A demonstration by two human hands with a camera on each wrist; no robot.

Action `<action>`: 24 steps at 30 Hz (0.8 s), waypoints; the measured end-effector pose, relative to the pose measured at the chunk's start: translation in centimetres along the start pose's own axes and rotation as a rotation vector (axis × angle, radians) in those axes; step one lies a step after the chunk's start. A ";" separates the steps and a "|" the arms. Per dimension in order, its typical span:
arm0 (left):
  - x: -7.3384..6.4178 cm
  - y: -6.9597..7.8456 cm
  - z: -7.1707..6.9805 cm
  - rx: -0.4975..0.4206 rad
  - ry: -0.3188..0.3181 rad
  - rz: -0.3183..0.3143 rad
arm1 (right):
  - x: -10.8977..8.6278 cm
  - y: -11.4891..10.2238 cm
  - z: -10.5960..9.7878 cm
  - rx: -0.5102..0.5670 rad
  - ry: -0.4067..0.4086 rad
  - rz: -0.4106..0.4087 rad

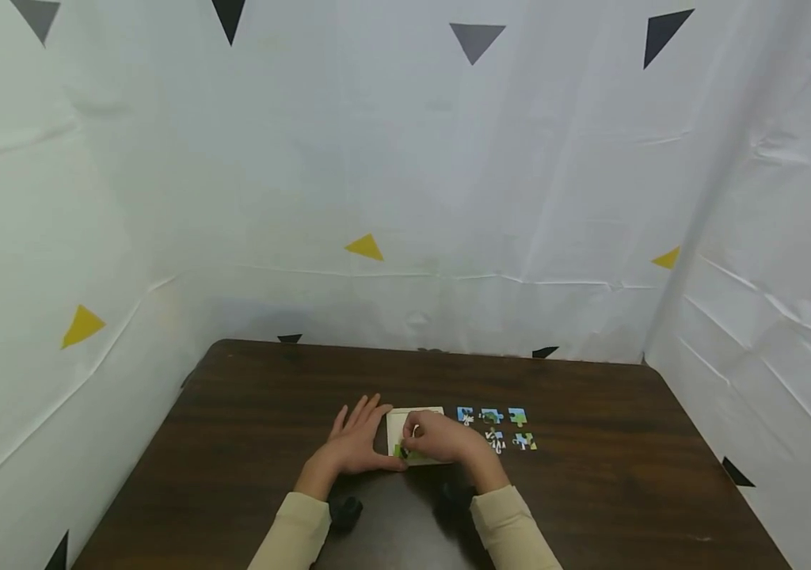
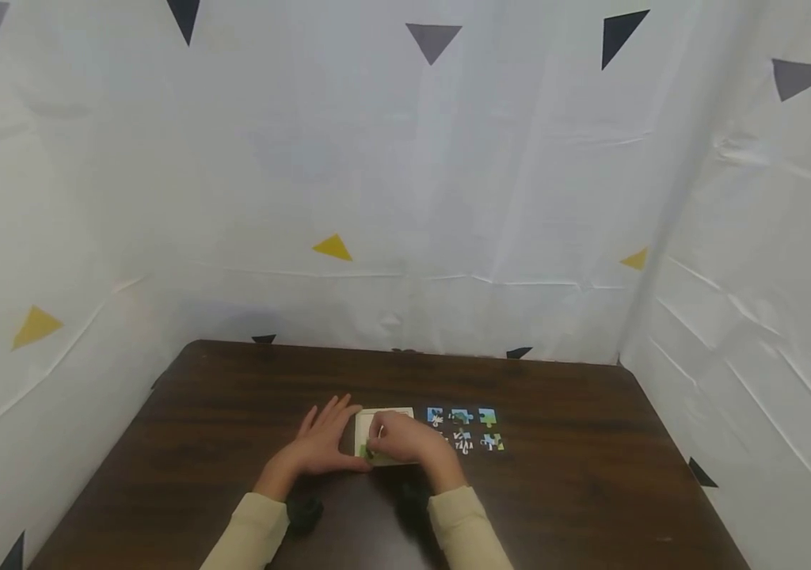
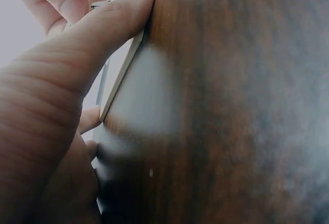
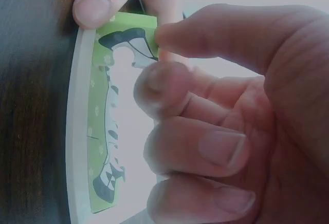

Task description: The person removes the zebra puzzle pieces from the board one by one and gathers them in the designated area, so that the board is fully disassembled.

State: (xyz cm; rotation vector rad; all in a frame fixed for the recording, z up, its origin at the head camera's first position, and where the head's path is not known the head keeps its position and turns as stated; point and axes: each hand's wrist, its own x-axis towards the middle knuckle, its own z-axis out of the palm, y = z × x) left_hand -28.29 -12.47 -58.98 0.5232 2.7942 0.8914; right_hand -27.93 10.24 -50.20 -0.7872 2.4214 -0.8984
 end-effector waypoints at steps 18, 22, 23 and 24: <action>0.1 0.5 0.1 0.008 0.000 -0.019 | -3.5 0.9 -3.4 0.068 0.126 -0.016; 0.2 0.5 0.3 0.013 0.003 -0.022 | -4.6 1.1 -4.1 0.070 0.126 -0.007; 0.3 0.4 0.3 0.016 0.003 -0.022 | -4.9 1.2 -4.2 0.070 0.124 -0.002; 0.3 0.4 0.4 0.020 0.005 -0.021 | -5.2 1.3 -4.3 0.073 0.121 0.003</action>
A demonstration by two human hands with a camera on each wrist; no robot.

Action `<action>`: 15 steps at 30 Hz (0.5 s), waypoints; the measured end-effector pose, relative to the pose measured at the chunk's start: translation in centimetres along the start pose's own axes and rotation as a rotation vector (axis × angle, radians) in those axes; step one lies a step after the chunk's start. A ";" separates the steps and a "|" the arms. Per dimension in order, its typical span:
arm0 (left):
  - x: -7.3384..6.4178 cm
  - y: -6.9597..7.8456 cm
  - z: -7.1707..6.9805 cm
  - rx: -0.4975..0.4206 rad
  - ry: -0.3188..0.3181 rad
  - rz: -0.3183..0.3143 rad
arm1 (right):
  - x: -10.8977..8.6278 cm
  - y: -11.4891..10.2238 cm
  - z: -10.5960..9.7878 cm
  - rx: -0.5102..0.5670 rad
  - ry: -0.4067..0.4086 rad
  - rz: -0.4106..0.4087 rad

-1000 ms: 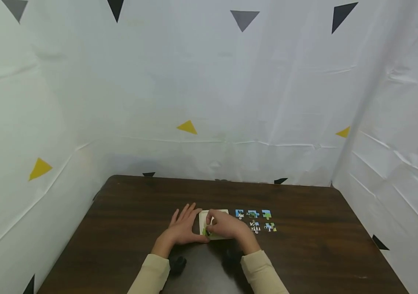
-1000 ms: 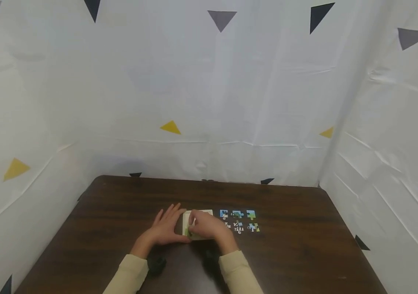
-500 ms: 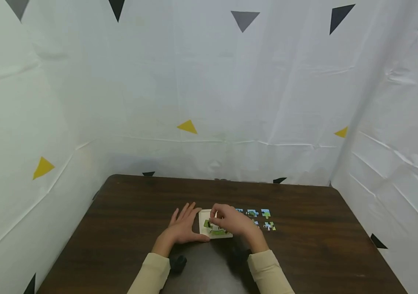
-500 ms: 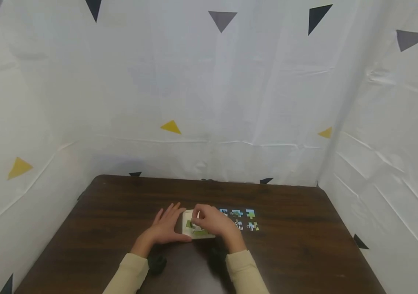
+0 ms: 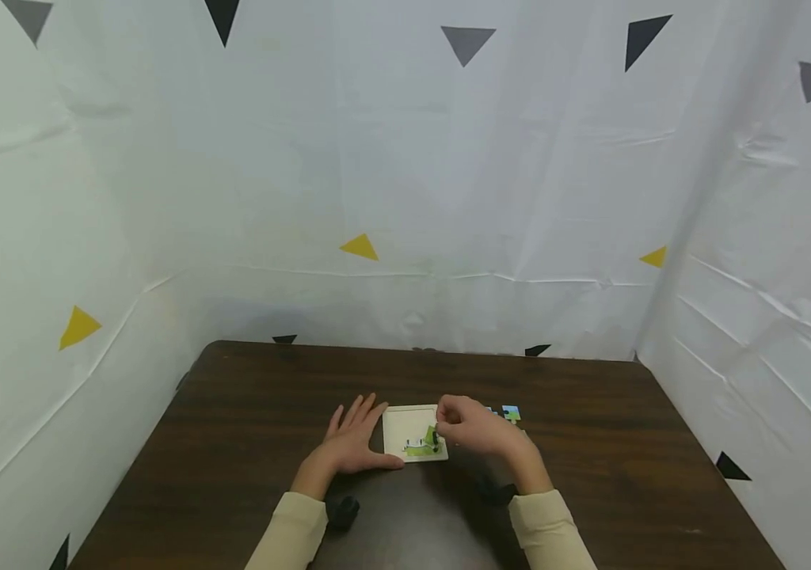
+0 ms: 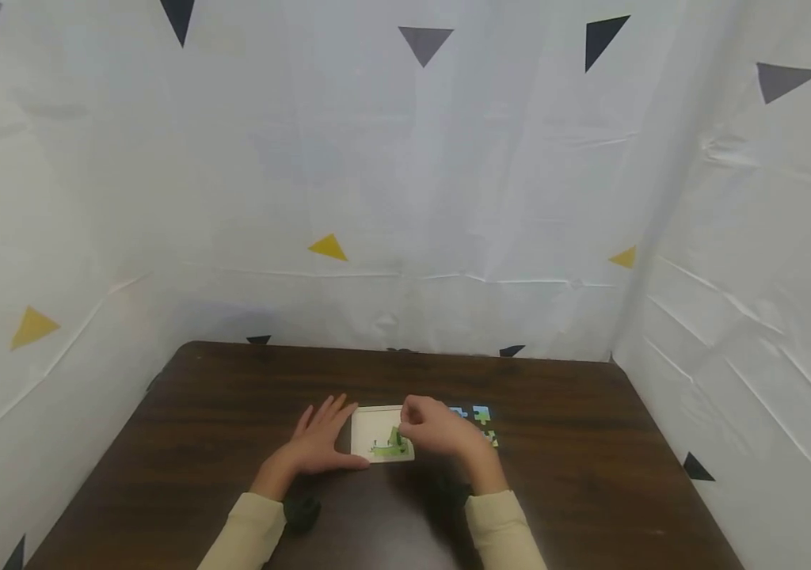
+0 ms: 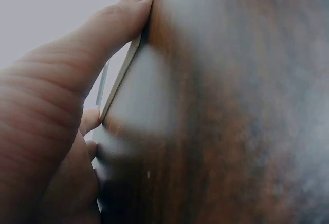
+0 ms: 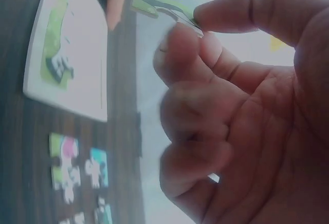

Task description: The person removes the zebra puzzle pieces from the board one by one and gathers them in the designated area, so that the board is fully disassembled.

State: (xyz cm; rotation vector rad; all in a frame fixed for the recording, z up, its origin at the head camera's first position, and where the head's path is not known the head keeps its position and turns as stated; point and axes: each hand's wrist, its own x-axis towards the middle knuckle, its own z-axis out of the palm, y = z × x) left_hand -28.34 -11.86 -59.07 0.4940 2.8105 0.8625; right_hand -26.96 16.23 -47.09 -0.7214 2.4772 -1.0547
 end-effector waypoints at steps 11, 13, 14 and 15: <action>0.0 -0.6 -0.1 0.033 0.015 -0.003 | -2.1 2.2 -0.7 0.093 -0.075 0.048; -0.1 -0.7 -0.2 0.032 0.013 0.000 | -2.3 2.7 -0.6 0.103 -0.096 0.043; -0.1 -0.7 -0.3 0.030 0.012 -0.001 | -2.3 2.9 -0.5 0.103 -0.107 0.040; -0.2 -0.8 -0.4 0.028 0.011 -0.003 | -2.3 3.1 -0.4 0.102 -0.115 0.039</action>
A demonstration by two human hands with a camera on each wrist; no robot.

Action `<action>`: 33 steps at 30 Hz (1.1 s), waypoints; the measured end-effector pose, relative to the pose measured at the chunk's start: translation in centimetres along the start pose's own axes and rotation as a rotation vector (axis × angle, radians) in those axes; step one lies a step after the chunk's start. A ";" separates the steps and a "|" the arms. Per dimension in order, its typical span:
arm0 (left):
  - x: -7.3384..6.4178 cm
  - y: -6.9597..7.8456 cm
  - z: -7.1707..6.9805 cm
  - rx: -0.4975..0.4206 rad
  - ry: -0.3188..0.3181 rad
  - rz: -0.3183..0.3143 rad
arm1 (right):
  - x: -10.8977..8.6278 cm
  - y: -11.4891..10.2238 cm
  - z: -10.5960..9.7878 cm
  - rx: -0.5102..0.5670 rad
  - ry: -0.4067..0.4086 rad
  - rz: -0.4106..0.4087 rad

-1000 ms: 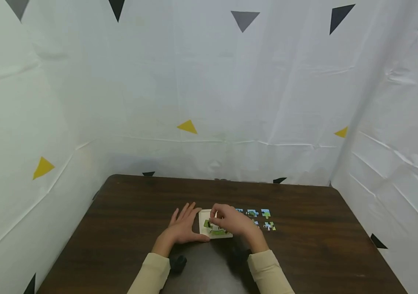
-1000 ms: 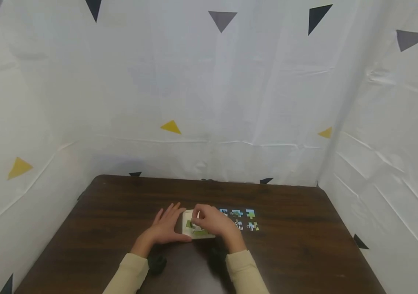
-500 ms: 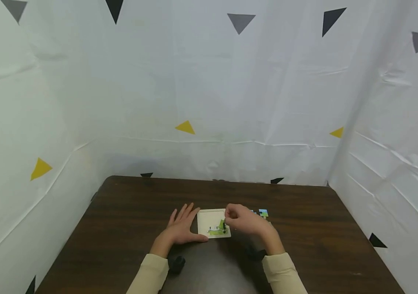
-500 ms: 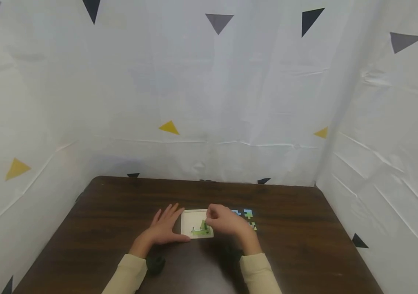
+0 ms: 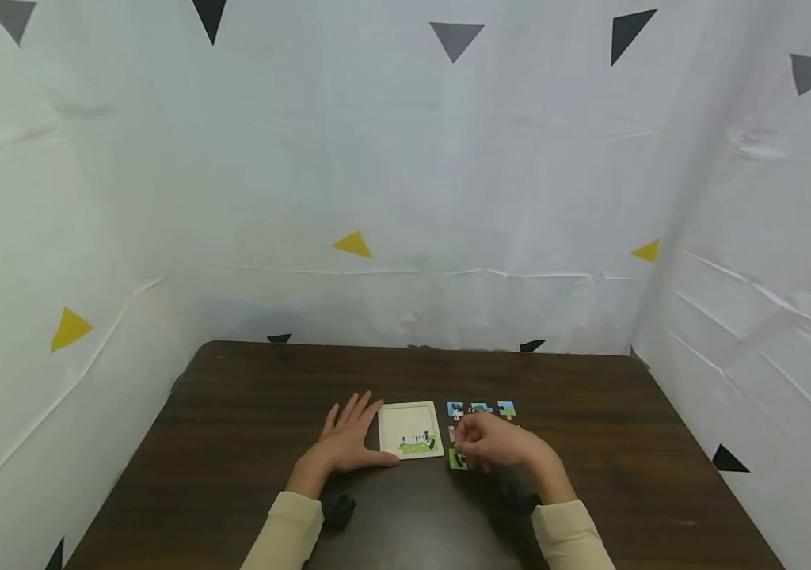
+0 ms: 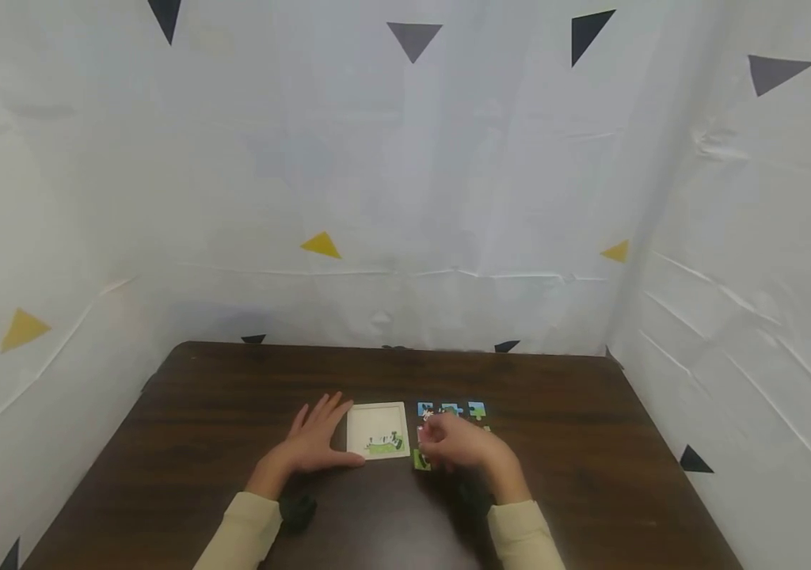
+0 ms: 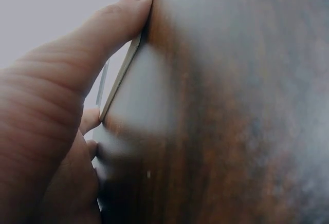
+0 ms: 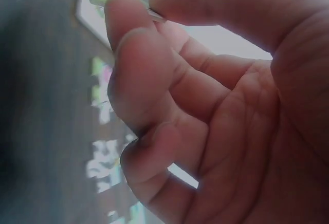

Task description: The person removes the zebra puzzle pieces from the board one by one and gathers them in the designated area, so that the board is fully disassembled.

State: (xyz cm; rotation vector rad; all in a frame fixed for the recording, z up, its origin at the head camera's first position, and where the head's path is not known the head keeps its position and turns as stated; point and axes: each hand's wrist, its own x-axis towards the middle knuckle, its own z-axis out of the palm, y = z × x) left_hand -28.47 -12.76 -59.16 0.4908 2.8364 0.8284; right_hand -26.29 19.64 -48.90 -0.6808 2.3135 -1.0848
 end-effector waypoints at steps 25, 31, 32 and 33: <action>0.2 -0.2 -0.6 0.002 -0.002 -0.016 | -0.2 2.2 1.3 -0.103 0.051 0.079; 0.1 -0.2 -0.7 0.019 0.001 -0.029 | -0.1 2.5 1.2 -0.096 0.069 0.070; 0.0 -0.2 -0.7 0.021 -0.002 -0.031 | 0.0 2.5 1.2 -0.095 0.069 0.069; 0.0 -0.2 -0.8 0.020 -0.002 -0.029 | 0.0 2.5 1.2 -0.093 0.069 0.070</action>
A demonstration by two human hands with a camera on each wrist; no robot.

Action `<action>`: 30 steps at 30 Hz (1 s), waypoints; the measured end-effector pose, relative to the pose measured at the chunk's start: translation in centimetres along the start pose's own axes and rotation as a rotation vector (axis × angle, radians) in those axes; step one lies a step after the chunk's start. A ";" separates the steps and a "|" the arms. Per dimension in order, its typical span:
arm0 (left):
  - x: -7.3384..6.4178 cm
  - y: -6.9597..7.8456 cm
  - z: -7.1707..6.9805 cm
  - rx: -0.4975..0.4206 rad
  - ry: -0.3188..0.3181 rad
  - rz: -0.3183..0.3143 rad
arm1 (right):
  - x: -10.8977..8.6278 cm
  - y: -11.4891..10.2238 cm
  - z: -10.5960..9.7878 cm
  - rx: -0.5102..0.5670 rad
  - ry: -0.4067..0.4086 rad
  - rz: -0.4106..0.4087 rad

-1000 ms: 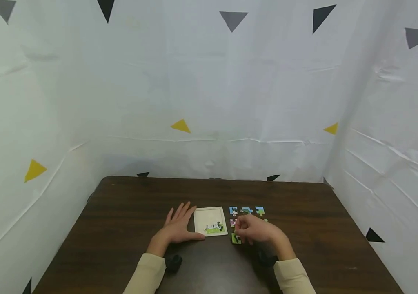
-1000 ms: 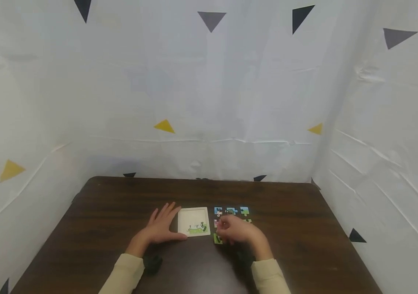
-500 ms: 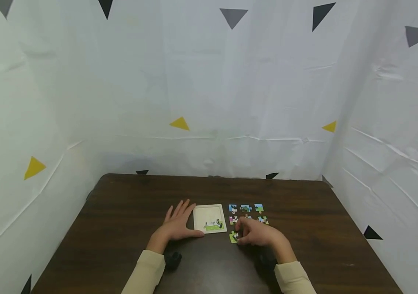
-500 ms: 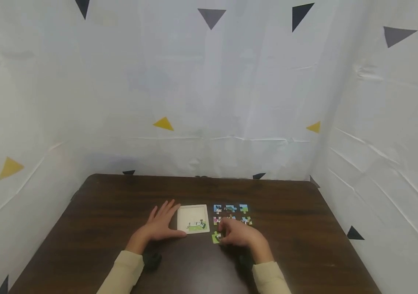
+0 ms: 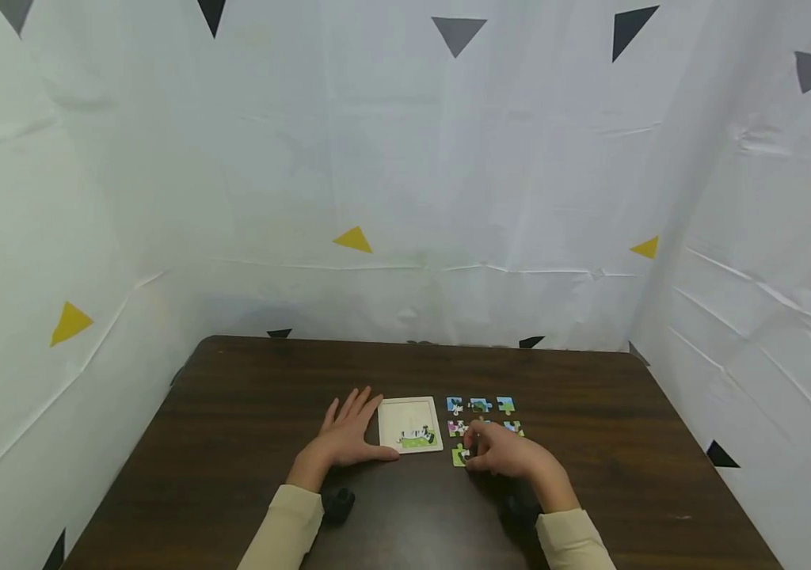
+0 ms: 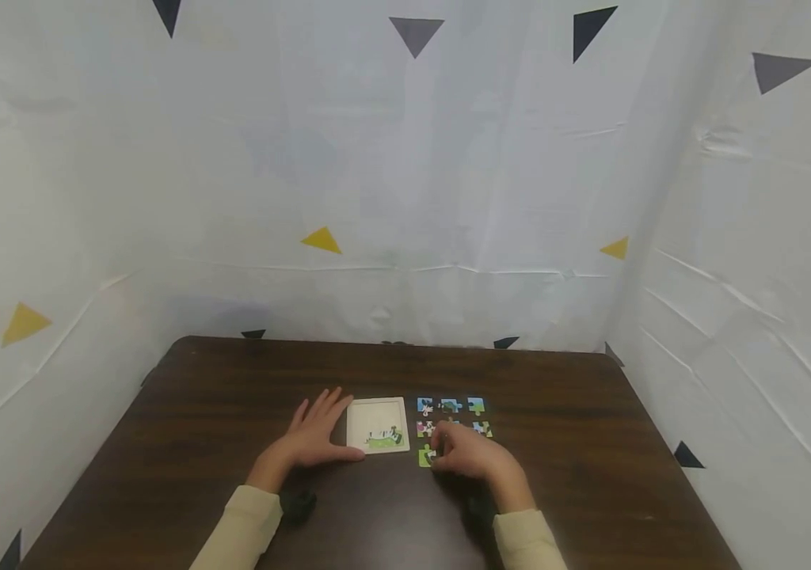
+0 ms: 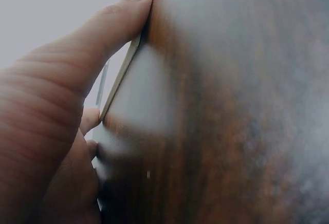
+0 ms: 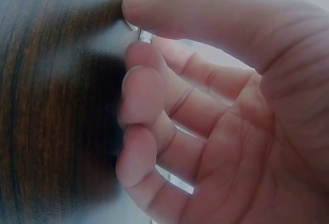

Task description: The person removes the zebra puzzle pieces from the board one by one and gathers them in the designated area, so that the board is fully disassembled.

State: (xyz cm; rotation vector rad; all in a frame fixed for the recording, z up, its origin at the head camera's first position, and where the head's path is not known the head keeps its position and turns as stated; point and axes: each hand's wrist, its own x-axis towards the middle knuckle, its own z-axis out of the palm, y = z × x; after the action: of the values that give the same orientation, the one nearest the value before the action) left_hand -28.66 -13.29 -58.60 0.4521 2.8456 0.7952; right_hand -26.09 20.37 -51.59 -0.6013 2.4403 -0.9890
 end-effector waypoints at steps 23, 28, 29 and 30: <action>-0.1 -0.3 -0.1 -0.040 -0.023 0.015 | 4.3 -5.2 1.7 -0.143 0.069 -0.113; -0.2 -0.2 -0.2 -0.052 -0.027 0.018 | 5.4 -6.4 3.0 -0.205 0.043 -0.062; -0.3 -0.2 -0.3 -0.053 -0.027 0.019 | 5.5 -6.6 3.2 -0.215 0.039 -0.052; -0.3 -0.1 -0.3 -0.053 -0.028 0.020 | 5.7 -6.7 3.4 -0.224 0.038 -0.041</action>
State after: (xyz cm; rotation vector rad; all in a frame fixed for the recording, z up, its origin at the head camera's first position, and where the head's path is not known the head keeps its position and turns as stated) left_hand -28.45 -13.65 -58.43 0.4810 2.7915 0.8585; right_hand -27.33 11.14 -50.28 -0.7156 2.6021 -0.7540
